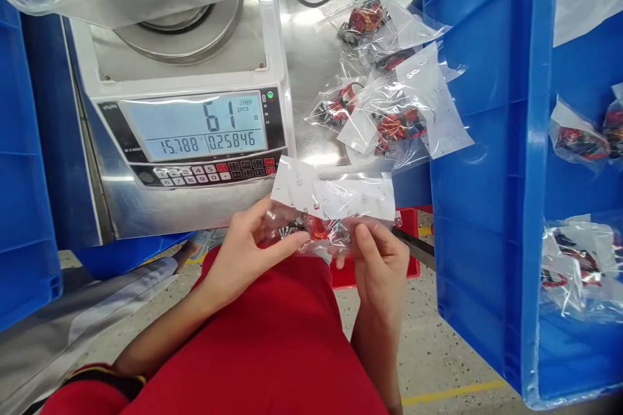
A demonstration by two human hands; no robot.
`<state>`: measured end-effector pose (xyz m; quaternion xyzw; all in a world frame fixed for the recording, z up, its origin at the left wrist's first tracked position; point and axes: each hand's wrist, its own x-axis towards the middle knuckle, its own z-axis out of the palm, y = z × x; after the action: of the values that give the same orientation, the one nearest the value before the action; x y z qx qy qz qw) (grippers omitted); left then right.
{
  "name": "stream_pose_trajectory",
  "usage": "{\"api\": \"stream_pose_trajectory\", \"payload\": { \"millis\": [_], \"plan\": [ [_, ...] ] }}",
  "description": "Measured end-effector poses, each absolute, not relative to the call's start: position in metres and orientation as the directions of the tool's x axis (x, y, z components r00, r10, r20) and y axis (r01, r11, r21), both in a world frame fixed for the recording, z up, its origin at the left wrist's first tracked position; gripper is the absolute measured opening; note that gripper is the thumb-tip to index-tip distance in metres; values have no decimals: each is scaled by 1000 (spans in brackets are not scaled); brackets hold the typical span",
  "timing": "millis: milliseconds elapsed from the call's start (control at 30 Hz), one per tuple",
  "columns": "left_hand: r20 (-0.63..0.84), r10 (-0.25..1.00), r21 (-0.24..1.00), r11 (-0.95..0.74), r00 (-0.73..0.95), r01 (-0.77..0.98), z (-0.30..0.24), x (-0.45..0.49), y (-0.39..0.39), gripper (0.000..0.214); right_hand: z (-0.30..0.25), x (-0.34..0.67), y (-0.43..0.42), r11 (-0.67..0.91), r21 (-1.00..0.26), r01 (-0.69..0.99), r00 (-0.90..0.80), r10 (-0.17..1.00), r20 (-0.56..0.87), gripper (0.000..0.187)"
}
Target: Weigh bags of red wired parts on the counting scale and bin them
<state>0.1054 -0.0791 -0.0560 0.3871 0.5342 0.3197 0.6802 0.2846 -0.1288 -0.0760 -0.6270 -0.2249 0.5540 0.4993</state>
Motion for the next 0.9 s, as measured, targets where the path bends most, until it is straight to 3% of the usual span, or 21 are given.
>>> {"api": "stream_pose_trajectory", "payload": {
  "millis": [233, 433, 900],
  "plan": [
    [-471, 836, 866, 498, 282, -31, -57, 103, -86, 25, -77, 287, -133, -423, -875, -235, 276, 834, -477, 26],
    [-503, 830, 850, 526, 239, -39, -55, 104, -93, 63, -77, 288, -138, -462, -868, -185, 283, 820, -497, 29],
    [-422, 889, 882, 448, 179, -146, -58, 103, -95, 53, -74, 283, -139, -447, -862, -237, 240, 833, -498, 29]
  ]
}}
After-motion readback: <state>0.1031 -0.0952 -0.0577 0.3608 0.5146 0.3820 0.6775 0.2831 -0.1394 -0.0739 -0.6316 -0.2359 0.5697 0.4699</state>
